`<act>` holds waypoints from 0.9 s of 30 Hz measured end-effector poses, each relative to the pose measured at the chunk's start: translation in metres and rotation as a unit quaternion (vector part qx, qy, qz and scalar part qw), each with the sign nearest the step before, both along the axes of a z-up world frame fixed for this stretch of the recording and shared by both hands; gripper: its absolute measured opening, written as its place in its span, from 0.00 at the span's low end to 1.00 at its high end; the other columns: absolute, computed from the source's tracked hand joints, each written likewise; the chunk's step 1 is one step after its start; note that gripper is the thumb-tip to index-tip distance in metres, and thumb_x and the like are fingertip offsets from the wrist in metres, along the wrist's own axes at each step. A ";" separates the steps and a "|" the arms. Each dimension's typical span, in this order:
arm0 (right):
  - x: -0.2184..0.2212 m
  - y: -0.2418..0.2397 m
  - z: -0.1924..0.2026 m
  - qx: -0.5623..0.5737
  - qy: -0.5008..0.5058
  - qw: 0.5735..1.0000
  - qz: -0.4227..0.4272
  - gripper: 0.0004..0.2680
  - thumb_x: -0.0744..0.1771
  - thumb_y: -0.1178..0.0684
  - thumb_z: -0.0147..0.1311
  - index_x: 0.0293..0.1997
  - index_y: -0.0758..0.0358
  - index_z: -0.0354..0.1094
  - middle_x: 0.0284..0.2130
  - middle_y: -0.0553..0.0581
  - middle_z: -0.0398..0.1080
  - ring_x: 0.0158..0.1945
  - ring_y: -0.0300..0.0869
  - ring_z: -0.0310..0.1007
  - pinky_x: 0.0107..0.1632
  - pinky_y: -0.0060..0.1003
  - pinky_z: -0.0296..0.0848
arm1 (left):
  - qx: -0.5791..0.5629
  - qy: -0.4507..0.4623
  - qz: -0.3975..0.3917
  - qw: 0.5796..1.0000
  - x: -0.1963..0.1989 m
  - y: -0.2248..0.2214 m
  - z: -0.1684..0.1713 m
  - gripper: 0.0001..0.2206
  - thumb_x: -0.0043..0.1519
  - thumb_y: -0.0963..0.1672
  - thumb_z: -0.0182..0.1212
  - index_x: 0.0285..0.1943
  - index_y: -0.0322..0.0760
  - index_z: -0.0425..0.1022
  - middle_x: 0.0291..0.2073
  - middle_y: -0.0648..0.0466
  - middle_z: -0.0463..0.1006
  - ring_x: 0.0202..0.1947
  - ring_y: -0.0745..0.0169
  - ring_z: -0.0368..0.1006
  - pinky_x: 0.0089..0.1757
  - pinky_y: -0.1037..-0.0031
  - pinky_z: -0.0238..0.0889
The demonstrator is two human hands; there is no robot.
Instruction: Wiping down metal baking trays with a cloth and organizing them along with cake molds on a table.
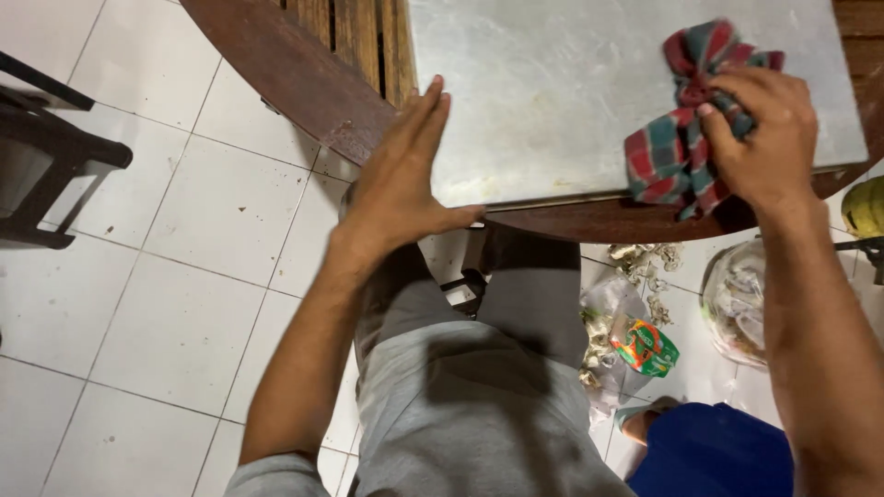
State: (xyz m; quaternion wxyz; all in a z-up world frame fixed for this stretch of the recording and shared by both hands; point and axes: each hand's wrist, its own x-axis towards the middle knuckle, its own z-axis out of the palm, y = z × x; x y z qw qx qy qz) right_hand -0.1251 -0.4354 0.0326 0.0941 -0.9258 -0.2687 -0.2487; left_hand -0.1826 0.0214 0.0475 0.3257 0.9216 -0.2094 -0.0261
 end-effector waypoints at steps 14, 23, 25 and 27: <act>-0.024 0.153 0.022 0.025 -0.012 0.996 0.085 0.09 0.69 0.56 0.62 0.55 0.62 0.78 0.55 0.60 0.76 0.61 0.58 0.69 0.61 0.53 0.71 | 0.080 -0.119 0.043 0.989 0.011 -0.023 -0.043 0.65 0.54 0.66 0.77 0.83 0.32 0.32 0.81 0.47 0.29 0.82 0.41 0.31 0.75 0.55 0.38; -0.017 0.145 0.020 0.022 -0.016 0.994 0.103 0.10 0.69 0.56 0.63 0.56 0.66 0.78 0.54 0.64 0.77 0.60 0.58 0.71 0.61 0.54 0.71 | 0.079 -0.120 0.044 0.989 0.010 -0.022 -0.040 0.65 0.54 0.66 0.78 0.83 0.32 0.32 0.82 0.46 0.31 0.82 0.41 0.32 0.76 0.55 0.37; -0.016 0.129 0.020 0.015 -0.006 0.994 0.111 0.11 0.69 0.54 0.62 0.57 0.67 0.77 0.54 0.66 0.77 0.58 0.58 0.72 0.61 0.55 0.71 | 0.085 -0.114 0.040 0.989 0.009 -0.021 -0.035 0.64 0.54 0.66 0.78 0.83 0.32 0.33 0.81 0.45 0.32 0.82 0.41 0.32 0.76 0.55 0.37; -0.013 0.106 0.021 0.057 0.048 0.992 0.100 0.12 0.69 0.62 0.65 0.59 0.69 0.76 0.59 0.67 0.74 0.61 0.59 0.70 0.67 0.53 0.64 | 0.088 -0.088 0.023 0.992 0.009 -0.017 -0.029 0.64 0.56 0.64 0.78 0.82 0.32 0.30 0.81 0.46 0.29 0.82 0.43 0.28 0.75 0.55 0.33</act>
